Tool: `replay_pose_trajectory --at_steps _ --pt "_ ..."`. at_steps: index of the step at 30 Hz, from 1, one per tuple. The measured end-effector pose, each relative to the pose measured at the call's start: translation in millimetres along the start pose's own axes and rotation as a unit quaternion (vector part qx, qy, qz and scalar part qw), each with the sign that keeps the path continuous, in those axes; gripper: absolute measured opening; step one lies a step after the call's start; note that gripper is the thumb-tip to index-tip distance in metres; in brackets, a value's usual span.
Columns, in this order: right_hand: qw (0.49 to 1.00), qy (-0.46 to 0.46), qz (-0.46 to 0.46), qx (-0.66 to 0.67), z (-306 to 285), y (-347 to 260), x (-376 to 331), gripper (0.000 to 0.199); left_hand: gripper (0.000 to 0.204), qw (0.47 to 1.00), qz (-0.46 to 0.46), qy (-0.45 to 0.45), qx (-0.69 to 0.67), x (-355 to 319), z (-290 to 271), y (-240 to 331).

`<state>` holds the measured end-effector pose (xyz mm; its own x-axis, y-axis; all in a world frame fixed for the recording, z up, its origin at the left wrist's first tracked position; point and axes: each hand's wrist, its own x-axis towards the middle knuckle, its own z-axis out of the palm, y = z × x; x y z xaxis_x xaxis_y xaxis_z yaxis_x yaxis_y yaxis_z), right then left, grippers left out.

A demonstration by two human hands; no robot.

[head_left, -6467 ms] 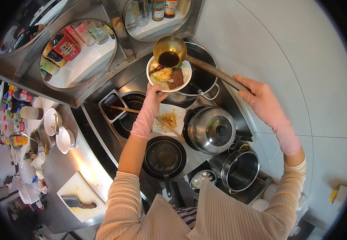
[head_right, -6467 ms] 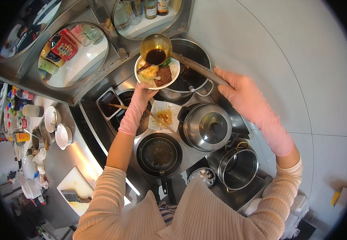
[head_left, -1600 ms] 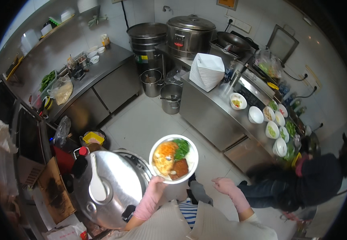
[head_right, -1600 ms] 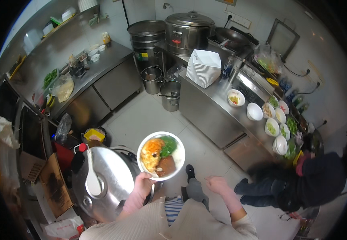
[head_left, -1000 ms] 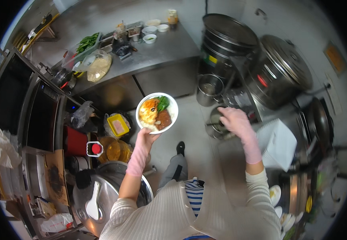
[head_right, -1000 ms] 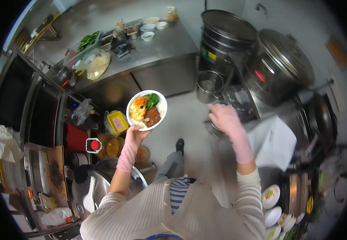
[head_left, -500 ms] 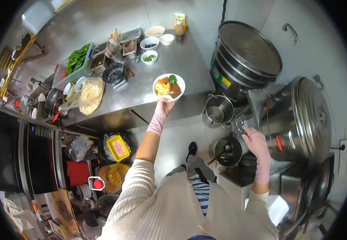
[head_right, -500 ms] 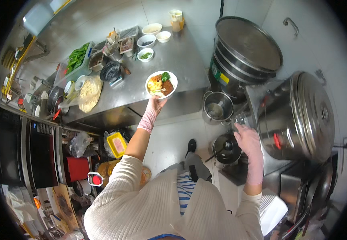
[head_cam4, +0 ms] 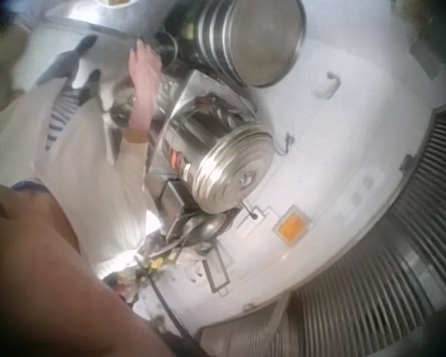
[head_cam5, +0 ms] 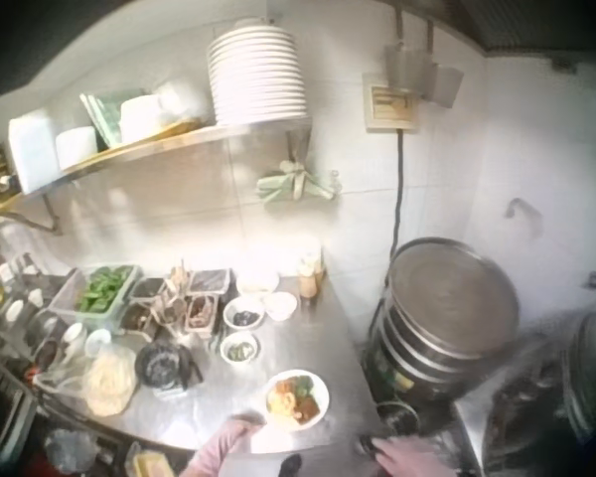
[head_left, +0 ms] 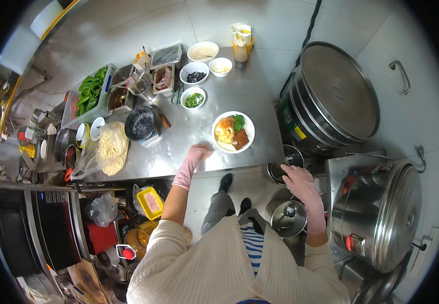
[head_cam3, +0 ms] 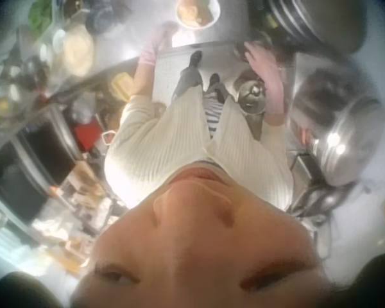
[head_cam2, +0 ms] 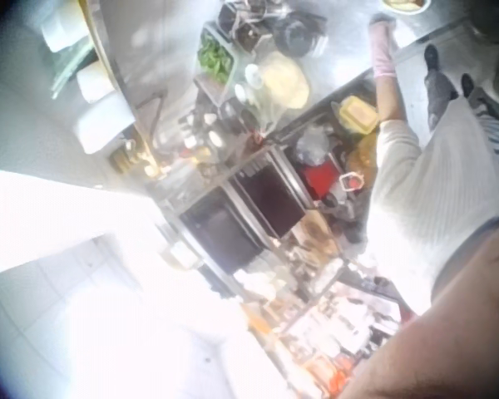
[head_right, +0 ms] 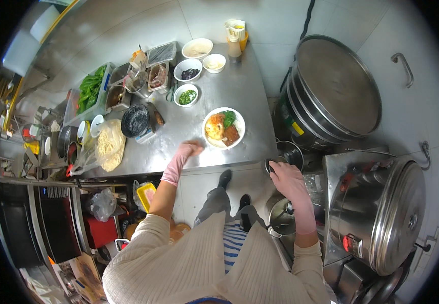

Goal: The person scoops rice from a rice cooker into a bowl, then adds blanched leafy greens from a large pot. They place a fried egg and a slice of meat on top, pour sauce over the bowl, and add a seasoning packet. The completed bowl is placed on the counter.

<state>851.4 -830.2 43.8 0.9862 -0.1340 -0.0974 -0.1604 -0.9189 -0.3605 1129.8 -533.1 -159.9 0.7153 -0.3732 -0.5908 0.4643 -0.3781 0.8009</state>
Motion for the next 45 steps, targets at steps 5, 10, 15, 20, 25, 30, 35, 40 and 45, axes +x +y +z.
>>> replay_pose_trajectory --at_steps 5,10,15,20,25,30,35,40,45 --pt "0.994 -0.106 0.031 -0.006 23 -29 72 0.035 0.021 0.902 0.154 0.342 0.214 105 -90 73" --pt "0.994 -0.079 0.062 0.043 27 -48 118 0.034 0.031 0.843 0.091 0.332 0.413 171 -120 121" --pt "0.962 0.063 0.211 0.159 77 -35 160 0.04 0.039 0.861 -0.009 0.236 0.45 171 -131 128" --pt "0.933 0.106 0.269 0.212 148 -9 183 0.037 0.044 0.889 -0.101 0.145 0.423 115 -123 110" --pt "0.877 0.093 0.294 0.369 170 2 185 0.03 0.045 0.928 -0.049 0.166 0.329 34 -112 73" --pt "0.889 0.085 0.276 0.357 172 0 180 0.028 0.033 0.973 -0.03 0.154 0.171 -54 -91 71" --pt "0.892 0.04 0.322 0.315 141 -18 158 0.041 0.027 0.933 0.193 0.095 0.288 2 -50 150" --pt "0.936 0.149 0.272 0.168 1 3 47 0.04 0.037 0.843 0.228 -0.073 0.481 126 28 214" --pt "0.813 0.385 0.407 -0.159 -179 98 -130 0.032 0.044 0.726 0.185 -0.076 0.658 182 70 224"
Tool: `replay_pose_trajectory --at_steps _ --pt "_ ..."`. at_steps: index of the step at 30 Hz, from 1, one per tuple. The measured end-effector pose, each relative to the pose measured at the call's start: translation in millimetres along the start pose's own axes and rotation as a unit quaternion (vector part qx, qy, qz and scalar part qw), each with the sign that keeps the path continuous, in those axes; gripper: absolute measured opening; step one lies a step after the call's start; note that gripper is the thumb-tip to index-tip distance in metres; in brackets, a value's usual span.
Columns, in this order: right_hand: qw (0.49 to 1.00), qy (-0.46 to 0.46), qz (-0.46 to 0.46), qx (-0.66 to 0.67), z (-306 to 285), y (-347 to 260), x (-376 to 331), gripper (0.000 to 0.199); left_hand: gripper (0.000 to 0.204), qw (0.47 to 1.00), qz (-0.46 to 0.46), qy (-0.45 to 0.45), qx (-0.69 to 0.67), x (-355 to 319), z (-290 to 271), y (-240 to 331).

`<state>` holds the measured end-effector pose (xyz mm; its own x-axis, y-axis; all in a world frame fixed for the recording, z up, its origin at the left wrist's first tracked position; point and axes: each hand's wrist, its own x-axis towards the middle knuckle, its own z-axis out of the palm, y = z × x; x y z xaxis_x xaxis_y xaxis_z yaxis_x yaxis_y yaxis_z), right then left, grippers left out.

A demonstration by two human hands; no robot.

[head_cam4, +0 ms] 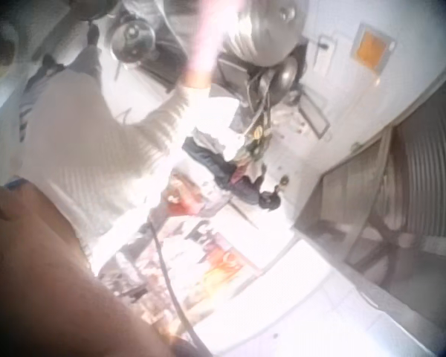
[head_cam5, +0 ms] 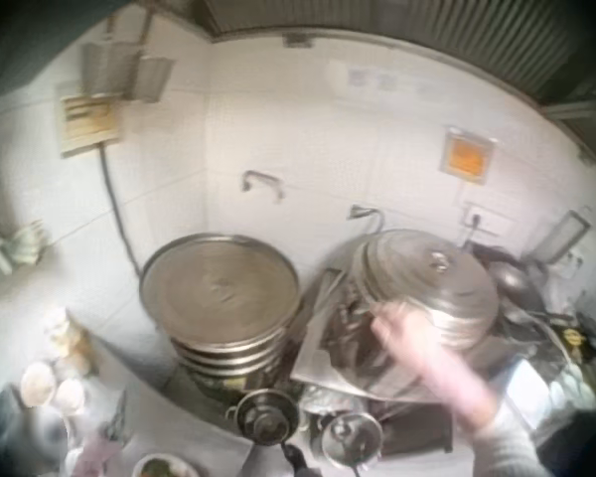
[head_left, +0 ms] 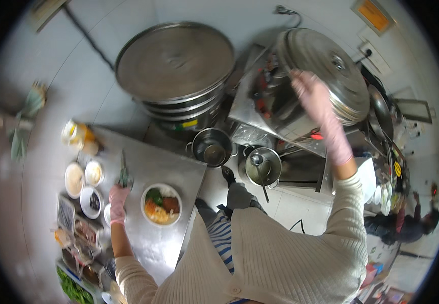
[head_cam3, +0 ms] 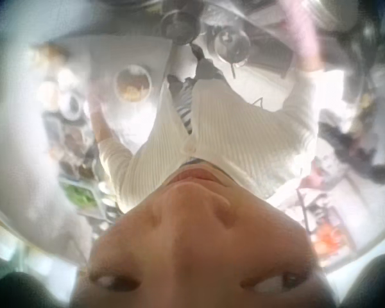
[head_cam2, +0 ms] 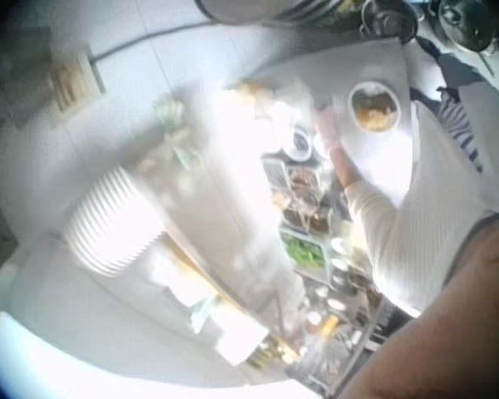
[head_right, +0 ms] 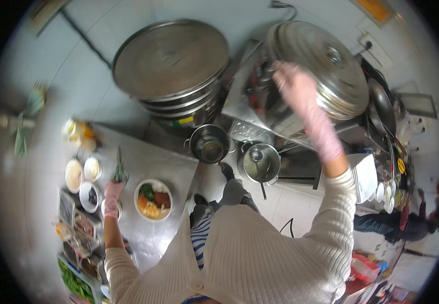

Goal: The person scoops rice from a rice cooker into a bowl, then adds blanched leafy greens from a large pot. They place a fried egg and a slice of meat on top, pour sauce over the bowl, and add a seasoning packet. The completed bowl is placed on the counter.

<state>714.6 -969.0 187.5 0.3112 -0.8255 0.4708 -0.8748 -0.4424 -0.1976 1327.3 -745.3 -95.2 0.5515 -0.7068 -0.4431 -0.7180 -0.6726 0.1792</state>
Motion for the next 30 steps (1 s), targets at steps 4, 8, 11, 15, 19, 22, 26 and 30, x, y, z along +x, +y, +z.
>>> replay_pose_trajectory --at_steps 4,8,11,15,19,22,26,30 --pt "0.951 -0.131 0.157 -0.232 -53 155 74 0.036 0.043 0.992 -0.069 -0.033 0.098 25 19 1" --pt "0.917 -0.233 0.198 -0.254 -47 254 103 0.041 0.045 0.98 -0.107 -0.045 0.164 38 15 15" --pt "0.919 -0.248 0.22 -0.212 -48 288 114 0.049 0.046 0.988 -0.05 0.07 0.126 34 -9 65" --pt "0.923 -0.269 0.226 -0.159 -50 297 121 0.051 0.038 0.983 0.072 0.166 0.016 18 -65 187" --pt "0.952 -0.2 0.222 -0.067 -60 308 120 0.047 0.023 0.943 0.235 0.209 -0.111 -5 -109 337" --pt "0.965 -0.135 0.221 0.037 -89 331 124 0.046 0.019 0.908 0.337 0.198 -0.152 -29 -139 445" --pt "0.934 -0.064 0.287 0.205 -126 353 131 0.044 0.014 0.818 0.527 0.182 -0.142 -70 -157 571" --pt "0.933 -0.065 0.284 0.211 -146 356 132 0.05 0.023 0.757 0.63 0.173 -0.013 -92 -150 690"
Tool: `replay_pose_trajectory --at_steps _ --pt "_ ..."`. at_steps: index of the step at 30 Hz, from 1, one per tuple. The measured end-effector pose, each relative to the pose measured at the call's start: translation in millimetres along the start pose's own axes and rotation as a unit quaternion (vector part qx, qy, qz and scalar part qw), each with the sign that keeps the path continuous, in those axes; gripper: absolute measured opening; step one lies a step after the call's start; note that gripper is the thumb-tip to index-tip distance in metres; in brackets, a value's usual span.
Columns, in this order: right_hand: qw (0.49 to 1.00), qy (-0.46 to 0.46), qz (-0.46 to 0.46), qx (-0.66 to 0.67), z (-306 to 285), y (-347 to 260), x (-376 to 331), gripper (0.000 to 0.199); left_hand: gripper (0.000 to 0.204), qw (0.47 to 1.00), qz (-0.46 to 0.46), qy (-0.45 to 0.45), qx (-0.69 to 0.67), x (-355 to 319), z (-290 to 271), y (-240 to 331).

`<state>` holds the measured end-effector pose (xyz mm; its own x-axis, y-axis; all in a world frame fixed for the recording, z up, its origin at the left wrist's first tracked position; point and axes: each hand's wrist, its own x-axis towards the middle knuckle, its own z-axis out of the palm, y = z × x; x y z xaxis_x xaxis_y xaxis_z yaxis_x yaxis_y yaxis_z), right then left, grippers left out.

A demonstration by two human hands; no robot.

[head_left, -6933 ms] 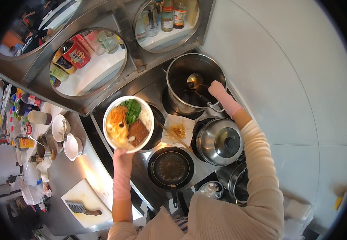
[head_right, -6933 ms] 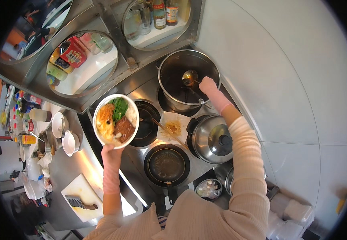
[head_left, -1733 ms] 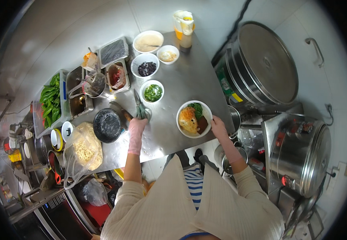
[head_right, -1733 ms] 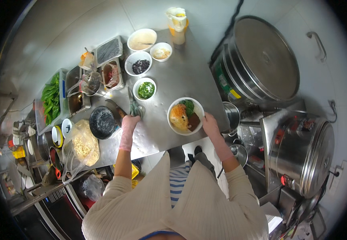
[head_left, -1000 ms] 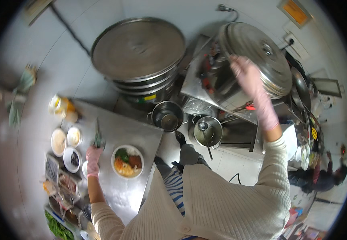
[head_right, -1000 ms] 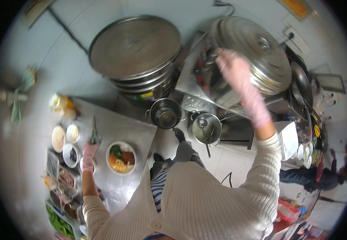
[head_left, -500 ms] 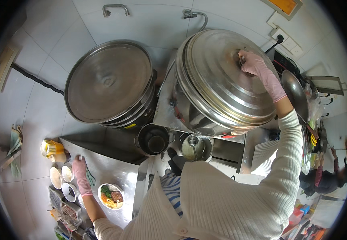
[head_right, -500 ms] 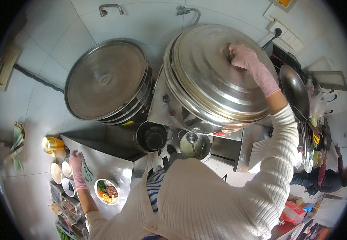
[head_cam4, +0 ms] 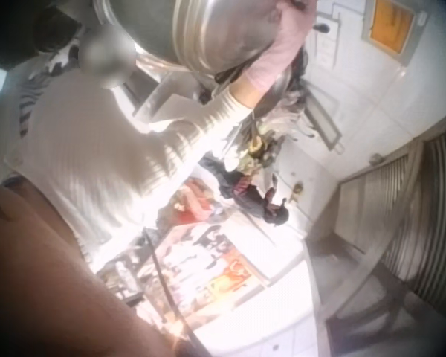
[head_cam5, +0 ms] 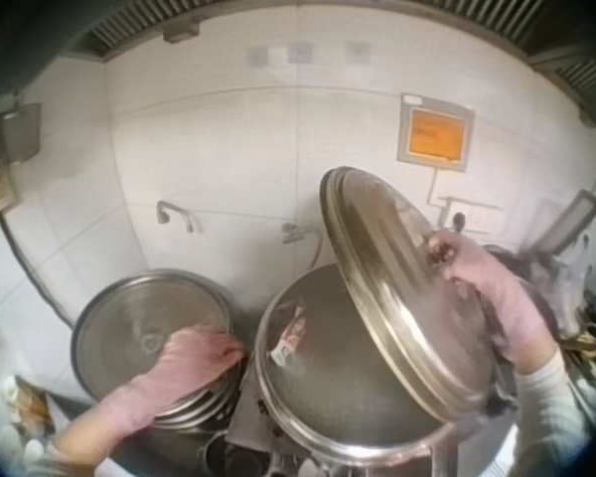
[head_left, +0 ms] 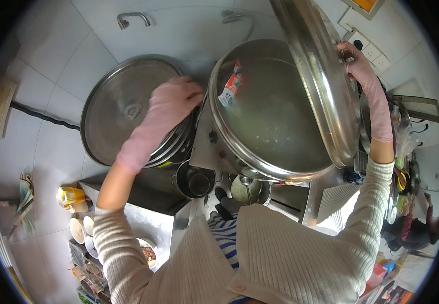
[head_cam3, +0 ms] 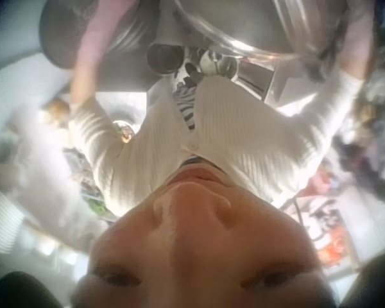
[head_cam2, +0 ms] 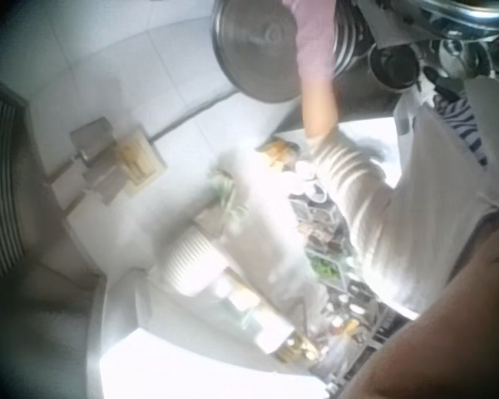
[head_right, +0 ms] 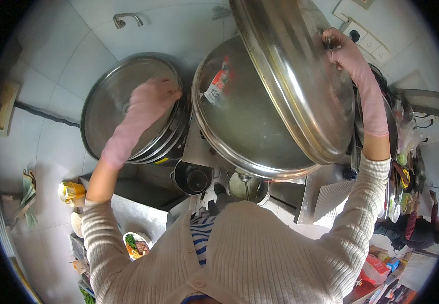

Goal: The person scoops rice from a rice cooker into a bowl, then adds blanched leafy greens from a large pot. They place a fried egg and a slice of meat on top, pour sauce over the bowl, and add a seasoning packet. The completed bowl is placed on the counter.

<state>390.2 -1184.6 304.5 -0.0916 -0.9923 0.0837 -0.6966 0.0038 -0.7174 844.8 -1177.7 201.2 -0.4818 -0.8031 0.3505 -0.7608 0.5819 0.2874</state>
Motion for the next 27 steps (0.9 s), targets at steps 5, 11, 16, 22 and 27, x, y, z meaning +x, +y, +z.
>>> replay_pose_trajectory --at_steps 5,11,16,22,27 --pt "0.999 0.011 -0.019 0.027 -10 7 3 0.043 0.017 0.988 0.08 -0.098 0.089 98 51 12" --pt "0.996 0.017 -0.036 0.077 -17 16 5 0.039 0.017 0.975 -0.058 -0.214 0.022 153 121 18" --pt "0.998 0.039 -0.013 0.048 -14 -2 -2 0.041 0.018 0.974 -0.065 -0.203 0.08 156 155 30" --pt "0.999 0.032 -0.035 0.02 -10 -11 -5 0.048 0.016 0.957 -0.083 -0.253 0.116 162 161 30" --pt "0.996 0.033 -0.078 -0.007 -7 3 -8 0.055 0.009 0.973 0.184 -0.115 0.077 133 120 4"
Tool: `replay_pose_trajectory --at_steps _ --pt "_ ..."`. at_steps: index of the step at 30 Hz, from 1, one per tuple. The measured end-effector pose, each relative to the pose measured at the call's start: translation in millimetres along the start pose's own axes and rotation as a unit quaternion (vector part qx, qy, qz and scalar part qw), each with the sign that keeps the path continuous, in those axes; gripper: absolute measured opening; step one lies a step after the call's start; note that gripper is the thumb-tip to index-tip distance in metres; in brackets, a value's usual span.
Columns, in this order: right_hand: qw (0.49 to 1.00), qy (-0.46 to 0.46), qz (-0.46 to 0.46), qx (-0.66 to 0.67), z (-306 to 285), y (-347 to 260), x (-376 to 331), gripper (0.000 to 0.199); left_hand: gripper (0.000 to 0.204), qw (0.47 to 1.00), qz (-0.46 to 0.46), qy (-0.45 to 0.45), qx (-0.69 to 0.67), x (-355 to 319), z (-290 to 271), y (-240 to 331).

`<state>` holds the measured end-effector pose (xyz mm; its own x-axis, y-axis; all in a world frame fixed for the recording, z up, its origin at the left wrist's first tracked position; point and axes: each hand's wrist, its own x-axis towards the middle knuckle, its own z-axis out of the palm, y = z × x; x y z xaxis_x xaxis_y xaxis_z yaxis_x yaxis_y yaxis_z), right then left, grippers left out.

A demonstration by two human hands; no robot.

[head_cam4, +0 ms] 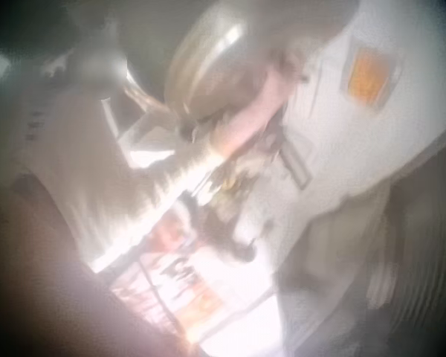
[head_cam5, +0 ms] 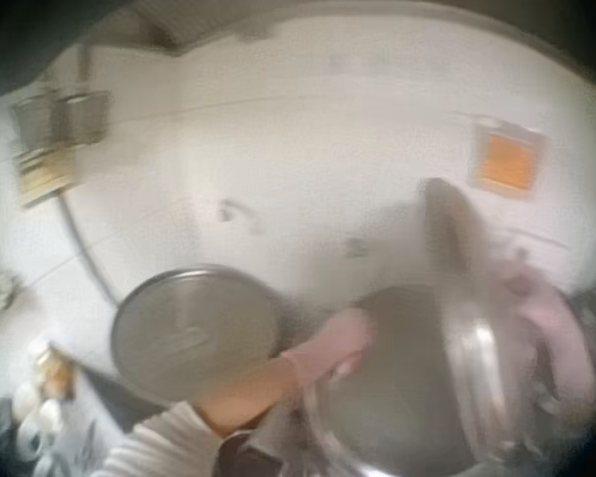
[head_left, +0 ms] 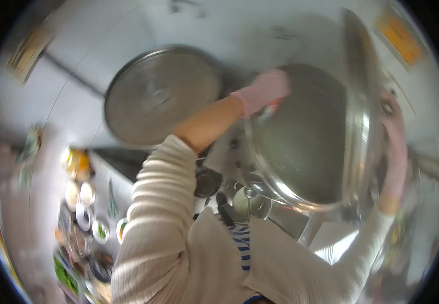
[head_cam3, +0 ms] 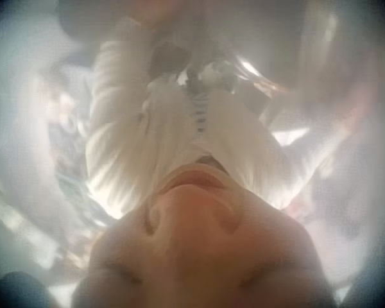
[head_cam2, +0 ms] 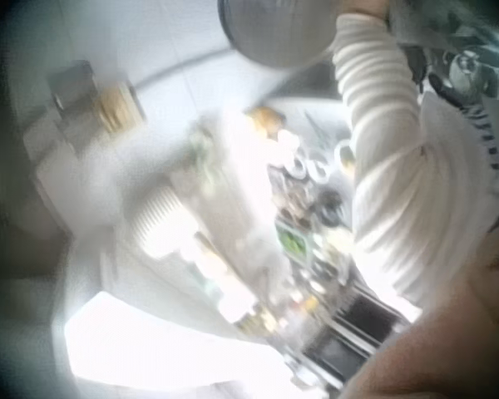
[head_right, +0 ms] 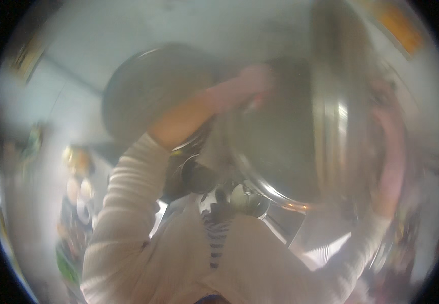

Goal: The person scoops rice from a rice cooker into a bowl, then adds blanched leafy greens from a large pot. They place a fried egg and a slice of meat on top, pour sauce over the bowl, and add a seasoning packet. The completed bowl is placed on the counter.

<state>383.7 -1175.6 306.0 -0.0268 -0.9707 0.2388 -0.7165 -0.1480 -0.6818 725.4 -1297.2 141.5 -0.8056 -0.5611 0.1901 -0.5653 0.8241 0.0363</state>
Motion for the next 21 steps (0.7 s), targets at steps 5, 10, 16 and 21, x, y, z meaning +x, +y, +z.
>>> replay_pose_trajectory --at_steps 5,10,16,21 --pt "0.999 -0.011 0.021 0.022 9 24 3 0.058 0.03 0.9 -0.285 0.131 -0.302 -62 -95 14" --pt "0.996 -0.079 -0.028 -0.029 30 57 6 0.059 0.016 0.928 -0.041 0.368 -0.028 -189 -159 -2" --pt "0.972 -0.13 -0.09 -0.174 85 57 8 0.058 0.028 0.776 -0.478 0.316 -0.265 -362 -151 10" --pt "0.911 -0.197 -0.062 -0.356 123 17 4 0.054 0.026 0.682 -0.629 0.325 -0.181 -493 -110 10"
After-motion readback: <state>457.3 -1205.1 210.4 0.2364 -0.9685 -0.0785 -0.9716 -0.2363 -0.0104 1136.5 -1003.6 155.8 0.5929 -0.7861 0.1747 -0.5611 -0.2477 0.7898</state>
